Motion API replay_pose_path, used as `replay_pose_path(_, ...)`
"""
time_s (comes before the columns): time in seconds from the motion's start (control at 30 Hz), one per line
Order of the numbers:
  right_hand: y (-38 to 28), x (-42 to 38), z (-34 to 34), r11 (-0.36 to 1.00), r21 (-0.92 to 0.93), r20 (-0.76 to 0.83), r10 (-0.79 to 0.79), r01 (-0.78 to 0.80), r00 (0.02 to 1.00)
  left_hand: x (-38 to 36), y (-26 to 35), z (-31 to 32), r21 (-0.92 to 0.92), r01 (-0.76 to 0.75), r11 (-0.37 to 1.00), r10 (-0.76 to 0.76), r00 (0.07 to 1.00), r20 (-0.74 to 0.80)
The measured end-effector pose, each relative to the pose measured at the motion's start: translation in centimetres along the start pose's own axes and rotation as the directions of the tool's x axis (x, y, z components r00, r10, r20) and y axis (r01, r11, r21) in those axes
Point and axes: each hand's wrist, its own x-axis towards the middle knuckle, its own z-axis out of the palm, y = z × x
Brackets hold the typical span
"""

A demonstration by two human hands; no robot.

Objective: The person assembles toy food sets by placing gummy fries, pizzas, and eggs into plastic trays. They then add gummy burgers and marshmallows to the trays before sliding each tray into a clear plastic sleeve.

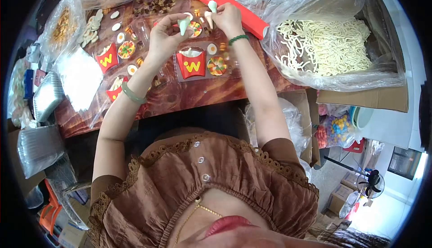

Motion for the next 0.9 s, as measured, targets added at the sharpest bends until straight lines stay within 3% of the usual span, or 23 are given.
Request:
replay_pose_path(0.17,-0.8,-2.3,-4.2,0.982,0.188,-0.088,0.003,0.013,0.996,-2.1,1.8,-0.3,-0.041,0.063,0.997,-0.063,0.998,0.006)
replay_pose_path(0.23,-0.4,-6.0,-7.2,0.977,0.213,-0.008,0.031,-0.029,0.999,-2.8,1.4,-0.9,0.011,-0.018,1.000,0.017,0.999,0.037)
replay_pose_path(0.33,0.6,-12.1,-9.6,0.991,0.081,0.058,0.102,-0.107,0.993,-3.6,1.5,-1.1,0.039,-0.018,0.999,0.014,0.995,0.098)
replay_pose_path(0.4,1.4,-14.1,-9.5,0.988,0.074,0.068,0.128,-0.133,0.989,-3.8,0.8,-1.0,0.217,-0.077,0.973,0.060,0.995,0.081)
replay_pose_path(0.47,1.5,-15.0,-9.2,0.995,0.015,0.051,0.093,-0.094,0.994,-4.2,0.7,-0.5,0.257,-0.139,0.956,0.121,0.989,0.086)
replay_pose_path(0.53,0.0,-14.9,-9.4,0.996,0.094,-0.001,-0.006,0.006,1.000,-4.8,2.6,-0.4,0.387,-0.239,0.890,0.219,0.971,0.096)
replay_pose_path(0.57,-1.3,-14.8,-9.6,0.976,0.205,0.048,0.069,-0.078,0.996,-5.2,3.9,-0.5,0.495,-0.321,0.808,0.296,0.946,0.131)
replay_pose_path(0.6,-2.8,-14.4,-9.4,0.901,0.418,0.125,0.069,-0.116,0.990,-5.7,4.6,-0.4,0.587,-0.388,0.710,0.355,0.918,0.177)
replay_pose_path(0.63,-4.3,-14.2,-9.0,0.782,0.599,0.205,0.057,-0.171,0.977,-6.0,4.5,-0.1,0.573,-0.409,0.710,0.399,0.904,0.150)
replay_pose_path(0.77,-10.1,-14.0,-7.1,0.676,0.704,0.411,-0.134,-0.220,0.902,-7.7,4.0,-0.1,0.647,-0.472,0.599,0.492,0.854,0.167)
replay_pose_path(0.83,-10.9,-14.0,-5.5,0.588,0.747,0.475,-0.143,-0.312,0.868,-7.9,3.7,-1.0,0.698,-0.519,0.494,0.585,0.792,0.175)
replay_pose_path(0.9,-11.7,-14.0,-4.4,0.589,0.730,0.523,-0.156,-0.346,0.838,-8.8,3.8,-2.2,0.722,-0.471,0.508,0.559,0.817,0.140)
